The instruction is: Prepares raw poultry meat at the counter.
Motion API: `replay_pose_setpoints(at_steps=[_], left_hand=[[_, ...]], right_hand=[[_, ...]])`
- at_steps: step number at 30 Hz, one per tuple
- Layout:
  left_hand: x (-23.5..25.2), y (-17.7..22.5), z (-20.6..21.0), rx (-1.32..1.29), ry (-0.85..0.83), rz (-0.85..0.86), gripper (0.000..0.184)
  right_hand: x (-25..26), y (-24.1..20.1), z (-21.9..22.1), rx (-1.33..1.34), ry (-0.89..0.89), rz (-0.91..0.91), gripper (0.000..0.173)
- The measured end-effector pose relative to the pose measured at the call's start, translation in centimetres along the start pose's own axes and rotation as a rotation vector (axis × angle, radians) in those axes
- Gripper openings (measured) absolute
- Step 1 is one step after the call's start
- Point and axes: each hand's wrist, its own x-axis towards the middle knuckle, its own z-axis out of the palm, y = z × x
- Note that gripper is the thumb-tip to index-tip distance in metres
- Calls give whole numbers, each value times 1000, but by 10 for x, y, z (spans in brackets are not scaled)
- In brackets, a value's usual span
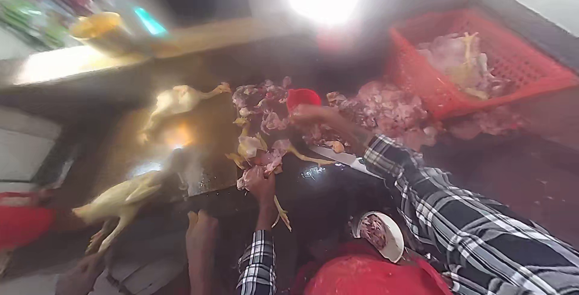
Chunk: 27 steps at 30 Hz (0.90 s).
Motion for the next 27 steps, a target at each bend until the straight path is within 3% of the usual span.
replay_pose_setpoints(at_steps=[2, 4, 5, 8, 10, 12, 14, 16, 18, 21, 23, 25, 27], left_hand=[[-2, 1, -2, 8, -1, 23, 35], [5, 1, 1, 2, 9, 27, 35], [5, 0, 2, -2, 7, 17, 36], [3, 0, -1, 3, -32, -2, 37], [3, 2, -6, 1, -76, -20, 39], [0, 3, -11, 33, -113, -28, 43], [-3, 9, -17, 42, -130, 11, 39], [-9, 17, -24, 16, -161, 57, 29], [-17, 28, -27, -70, -271, 53, 30], [-19, 43, -33, -152, -456, -21, 42], [-21, 50, -46, -267, -600, -106, 44], [-17, 53, -54, -393, -681, -174, 42], [-16, 51, -61, -483, -712, -244, 42]], right_hand=[[-18, 32, 54, 129, -31, 59, 31], [-2, 101, 99, 269, -33, -68, 36], [-7, 119, 123, 382, -31, -48, 37], [-51, 141, 176, 707, -112, 85, 40], [-87, 151, 188, 671, -136, 128, 42], [-125, 172, 187, 386, -162, 61, 41], [-160, 212, 181, -111, -70, -48, 43], [-188, 242, 171, -368, 195, -14, 40], [-206, 243, 149, -463, 453, 27, 39], [-196, 248, 121, -523, 485, 40, 56], [-181, 258, 121, -498, 432, 27, 52], [-178, 251, 112, -348, 370, 22, 53], [-192, 234, 103, -11, 309, -5, 46]])
